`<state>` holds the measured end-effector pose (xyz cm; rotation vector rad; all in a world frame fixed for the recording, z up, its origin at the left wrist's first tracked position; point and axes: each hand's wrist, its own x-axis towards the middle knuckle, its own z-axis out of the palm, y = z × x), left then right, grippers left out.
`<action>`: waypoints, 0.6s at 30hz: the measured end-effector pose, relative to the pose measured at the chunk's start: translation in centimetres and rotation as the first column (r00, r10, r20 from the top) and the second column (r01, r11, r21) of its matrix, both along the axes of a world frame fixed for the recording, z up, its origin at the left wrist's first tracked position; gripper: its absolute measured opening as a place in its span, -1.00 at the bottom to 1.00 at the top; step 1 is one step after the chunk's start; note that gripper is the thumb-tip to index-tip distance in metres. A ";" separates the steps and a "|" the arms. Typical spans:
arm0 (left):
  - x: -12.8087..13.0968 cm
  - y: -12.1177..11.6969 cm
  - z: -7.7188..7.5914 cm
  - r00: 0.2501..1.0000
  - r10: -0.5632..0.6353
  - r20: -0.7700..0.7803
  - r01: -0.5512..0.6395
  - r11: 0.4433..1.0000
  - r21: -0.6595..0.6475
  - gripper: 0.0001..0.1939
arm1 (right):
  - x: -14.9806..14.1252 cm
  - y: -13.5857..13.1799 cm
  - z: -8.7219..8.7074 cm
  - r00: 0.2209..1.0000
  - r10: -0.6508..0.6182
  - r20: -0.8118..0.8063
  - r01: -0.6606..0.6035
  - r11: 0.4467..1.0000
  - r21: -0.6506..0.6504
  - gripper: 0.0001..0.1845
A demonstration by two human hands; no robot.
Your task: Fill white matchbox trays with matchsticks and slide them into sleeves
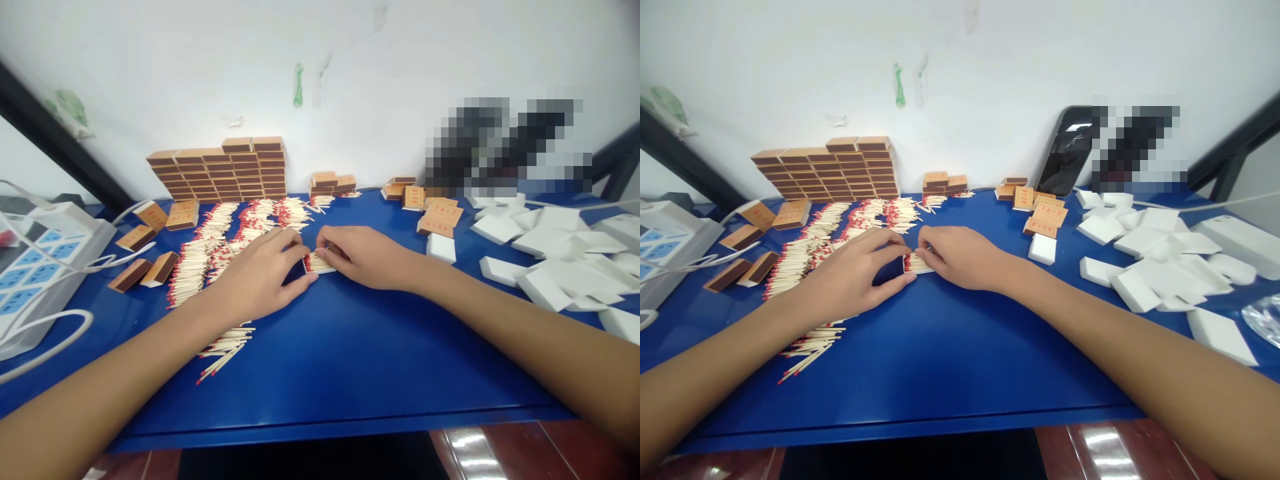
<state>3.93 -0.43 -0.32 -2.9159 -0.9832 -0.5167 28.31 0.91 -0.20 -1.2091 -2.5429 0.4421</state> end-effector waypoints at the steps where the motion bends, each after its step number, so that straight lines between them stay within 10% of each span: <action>1: 0.0 0.0 0.0 1.000 0.002 -0.002 -0.002 1.000 -0.006 -0.62 | 0.0 0.0 0.0 1.000 0.002 0.000 -0.002 1.000 0.001 -0.83; 18: 0.0 0.1 0.1 1.000 0.005 -0.004 -0.006 0.999 -0.046 -0.63 | 0.1 0.0 -0.1 1.000 0.009 -0.010 -0.009 1.000 0.001 -0.83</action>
